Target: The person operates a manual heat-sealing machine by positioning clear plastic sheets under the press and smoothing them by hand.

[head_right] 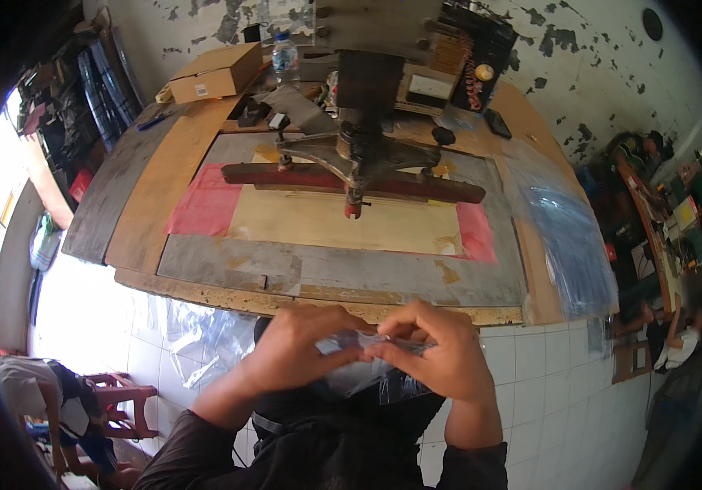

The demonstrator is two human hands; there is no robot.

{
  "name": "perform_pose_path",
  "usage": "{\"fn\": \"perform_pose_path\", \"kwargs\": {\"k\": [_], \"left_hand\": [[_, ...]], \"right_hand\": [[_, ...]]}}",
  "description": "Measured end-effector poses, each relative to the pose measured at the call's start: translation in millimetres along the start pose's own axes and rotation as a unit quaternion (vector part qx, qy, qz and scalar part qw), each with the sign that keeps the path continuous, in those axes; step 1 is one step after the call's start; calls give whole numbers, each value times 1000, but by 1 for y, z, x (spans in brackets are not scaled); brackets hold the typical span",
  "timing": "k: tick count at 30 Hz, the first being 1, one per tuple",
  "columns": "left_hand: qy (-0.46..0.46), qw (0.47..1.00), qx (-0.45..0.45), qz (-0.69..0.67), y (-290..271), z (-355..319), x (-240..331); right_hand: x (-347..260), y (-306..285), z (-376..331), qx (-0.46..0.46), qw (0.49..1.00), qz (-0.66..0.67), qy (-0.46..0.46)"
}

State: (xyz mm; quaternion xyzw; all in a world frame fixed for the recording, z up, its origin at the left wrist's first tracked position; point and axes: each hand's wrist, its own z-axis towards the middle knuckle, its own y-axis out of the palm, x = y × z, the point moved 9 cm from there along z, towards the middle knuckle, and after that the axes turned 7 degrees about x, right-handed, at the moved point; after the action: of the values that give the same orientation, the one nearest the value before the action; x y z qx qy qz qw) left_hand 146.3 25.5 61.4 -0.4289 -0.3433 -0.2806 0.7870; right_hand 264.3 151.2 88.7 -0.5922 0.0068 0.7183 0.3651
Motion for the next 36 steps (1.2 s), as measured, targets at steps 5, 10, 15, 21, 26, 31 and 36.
{"fn": "perform_pose_path", "kwargs": {"k": [5, 10, 15, 21, 26, 31, 36], "left_hand": [[-93, 977, 140, -129, -43, -2, -64], [-175, 934, 242, -198, -63, 0, -109], [-201, 933, 224, -196, -70, -2, -132], [-218, 949, 137, -182, -76, -8, -129], [-176, 981, 60, -58, -87, -14, -111], [73, 959, 153, 227, -83, 6, -12], [82, 990, 56, 103, -32, 14, 19]], "right_hand": [[29, -21, 17, -123, 977, -171, 12], [74, -39, 27, -156, 985, -37, 64], [101, -28, 25, -135, 978, 96, 125], [96, -32, 25, -78, 975, 128, 163], [52, -39, 29, 19, 997, 73, 31], [11, -19, 25, 29, 996, -52, -60], [-23, 13, 19, 12, 985, -76, -152]]}}
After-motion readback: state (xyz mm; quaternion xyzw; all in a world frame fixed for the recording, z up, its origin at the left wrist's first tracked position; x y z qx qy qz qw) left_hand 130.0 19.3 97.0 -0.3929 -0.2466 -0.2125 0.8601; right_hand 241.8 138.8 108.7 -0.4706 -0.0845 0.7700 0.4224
